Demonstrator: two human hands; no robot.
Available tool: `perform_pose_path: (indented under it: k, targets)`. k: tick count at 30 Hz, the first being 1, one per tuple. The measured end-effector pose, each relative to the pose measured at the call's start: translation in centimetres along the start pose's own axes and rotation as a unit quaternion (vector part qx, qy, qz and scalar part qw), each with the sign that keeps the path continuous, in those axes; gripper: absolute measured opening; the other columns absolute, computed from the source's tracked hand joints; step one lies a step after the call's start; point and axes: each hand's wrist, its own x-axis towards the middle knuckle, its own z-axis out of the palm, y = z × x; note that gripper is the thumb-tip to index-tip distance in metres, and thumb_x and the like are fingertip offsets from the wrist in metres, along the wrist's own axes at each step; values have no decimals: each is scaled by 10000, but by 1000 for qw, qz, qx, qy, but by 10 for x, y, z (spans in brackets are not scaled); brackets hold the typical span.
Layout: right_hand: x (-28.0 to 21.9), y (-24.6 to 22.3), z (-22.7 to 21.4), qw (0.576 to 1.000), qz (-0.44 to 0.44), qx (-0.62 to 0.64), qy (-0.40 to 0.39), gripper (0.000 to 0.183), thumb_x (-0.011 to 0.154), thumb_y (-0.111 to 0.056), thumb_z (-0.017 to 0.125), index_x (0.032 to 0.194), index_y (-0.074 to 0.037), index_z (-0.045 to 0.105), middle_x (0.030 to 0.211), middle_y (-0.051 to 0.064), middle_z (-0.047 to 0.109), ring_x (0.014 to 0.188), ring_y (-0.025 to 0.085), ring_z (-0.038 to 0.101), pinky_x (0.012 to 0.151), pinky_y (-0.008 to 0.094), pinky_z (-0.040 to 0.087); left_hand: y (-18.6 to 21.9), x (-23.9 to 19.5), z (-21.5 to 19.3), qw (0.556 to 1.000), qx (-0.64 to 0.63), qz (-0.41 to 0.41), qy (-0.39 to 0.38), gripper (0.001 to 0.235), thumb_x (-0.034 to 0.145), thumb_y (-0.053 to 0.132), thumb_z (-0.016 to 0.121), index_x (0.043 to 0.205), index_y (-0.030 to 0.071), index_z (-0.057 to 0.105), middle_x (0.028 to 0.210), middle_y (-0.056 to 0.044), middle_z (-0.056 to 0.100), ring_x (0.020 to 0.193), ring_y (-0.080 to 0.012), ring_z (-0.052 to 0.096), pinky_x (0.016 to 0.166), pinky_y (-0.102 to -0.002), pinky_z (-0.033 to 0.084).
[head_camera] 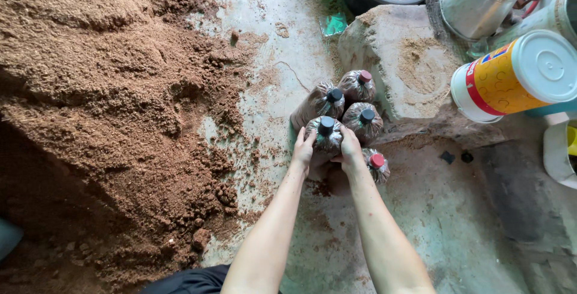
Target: The person scoops soil from a large pile into a plastic bag using a cylindrical tube. They then take a small black pot from a nearby container, fill it with the soil from the bag, and place the filled pot aside. The process is repeated with another bag and pot.
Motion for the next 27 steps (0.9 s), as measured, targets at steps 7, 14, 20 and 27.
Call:
perform_pose_path:
  k: [7, 14, 20, 27]
  targets:
    - [22, 34, 2, 996, 3, 32, 86, 702, 981, -540, 657, 1413, -53, 394, 1458, 254, 398, 1281, 491, 483, 820, 755, 489, -57, 55, -13, 994, 107, 11, -5, 1023, 924, 526, 764, 1676, 130, 194, 1712, -182, 221, 1583, -327, 195, 1299, -464, 207]
    - [-82, 35, 13, 975, -180, 29, 124, 632, 932, -180, 742, 1452, -93, 393, 1558, 246, 374, 1524, 404, 282, 1257, 520, 248, -45, 36, -18, 979, 203, -6, 33, 1107, 846, 731, 738, 1663, 161, 257, 1689, -202, 250, 1557, -330, 276, 1278, -471, 259]
    - [-153, 61, 15, 945, -305, 93, 79, 360, 960, 27, 638, 1301, -55, 553, 1270, 102, 580, 1261, 210, 542, 1124, 398, 425, -17, 1, -17, 974, 167, 73, 133, 731, 926, 488, 732, 1480, 72, 500, 1476, -264, 472, 1452, -401, 437, 1220, -481, 360]
    - [-160, 69, 59, 969, -175, 172, -22, 190, 1015, -89, 613, 1197, -34, 611, 1055, 138, 758, 896, 216, 743, 732, 326, 608, 53, -19, -45, 957, 217, 130, 140, 318, 927, 313, 499, 724, 133, 664, 702, -46, 666, 799, -237, 661, 794, -359, 502]
